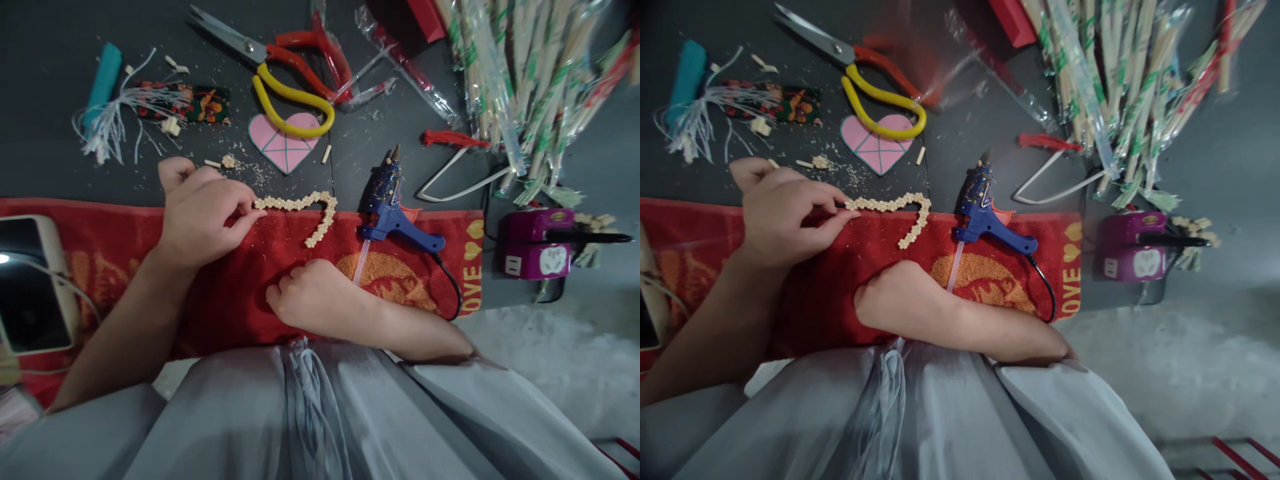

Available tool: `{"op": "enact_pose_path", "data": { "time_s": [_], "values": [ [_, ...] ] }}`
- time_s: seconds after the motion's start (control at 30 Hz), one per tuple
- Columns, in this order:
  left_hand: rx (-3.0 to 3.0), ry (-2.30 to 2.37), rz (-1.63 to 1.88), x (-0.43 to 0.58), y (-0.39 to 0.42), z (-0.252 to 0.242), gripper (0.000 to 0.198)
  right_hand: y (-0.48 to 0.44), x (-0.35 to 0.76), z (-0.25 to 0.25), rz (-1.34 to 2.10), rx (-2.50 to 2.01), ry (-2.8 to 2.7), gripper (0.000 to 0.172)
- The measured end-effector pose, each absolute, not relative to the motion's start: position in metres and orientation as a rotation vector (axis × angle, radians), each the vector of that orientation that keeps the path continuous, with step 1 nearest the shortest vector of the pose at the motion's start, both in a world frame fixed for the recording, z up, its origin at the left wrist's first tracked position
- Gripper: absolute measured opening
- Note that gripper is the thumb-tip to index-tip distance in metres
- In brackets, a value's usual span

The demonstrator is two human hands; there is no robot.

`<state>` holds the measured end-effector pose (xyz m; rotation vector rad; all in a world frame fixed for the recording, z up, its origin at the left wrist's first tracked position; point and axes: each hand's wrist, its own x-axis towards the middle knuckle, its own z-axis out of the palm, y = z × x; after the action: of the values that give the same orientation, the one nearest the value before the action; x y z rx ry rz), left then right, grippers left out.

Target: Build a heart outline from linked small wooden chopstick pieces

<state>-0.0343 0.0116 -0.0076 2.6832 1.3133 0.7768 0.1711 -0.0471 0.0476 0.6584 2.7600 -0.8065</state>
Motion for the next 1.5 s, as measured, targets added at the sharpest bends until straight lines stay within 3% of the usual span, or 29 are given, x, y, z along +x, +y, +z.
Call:
{"op": "enact_pose_path", "data": {
  "time_s": [0.53, 0.7, 0.83, 1.13, 1.5],
  "values": [
    [2.534, 1.43, 0.632, -0.035, 0.011, -0.009, 0.028, -0.047, 0.172, 0.046, -0.717, 0.753, 2.803, 0.024],
    [2.626, 1.355, 0.756, -0.036, 0.012, -0.014, 0.027, -0.047, 0.179, 0.042, -0.27, 1.249, 3.043, 0.036],
    [2.643, 1.338, 0.782, -0.037, 0.012, -0.015, 0.028, -0.043, 0.184, 0.04, 0.041, 1.54, 2.928, 0.029],
    [2.549, 1.411, 0.613, -0.038, 0.011, -0.01, 0.028, -0.038, 0.184, 0.046, -0.241, 1.407, 2.699, 0.041],
    [2.373, 1.465, 0.491, -0.036, 0.013, -0.008, 0.029, -0.015, 0.202, 0.064, -0.467, 1.661, 2.425, 0.029]
  ]
}}
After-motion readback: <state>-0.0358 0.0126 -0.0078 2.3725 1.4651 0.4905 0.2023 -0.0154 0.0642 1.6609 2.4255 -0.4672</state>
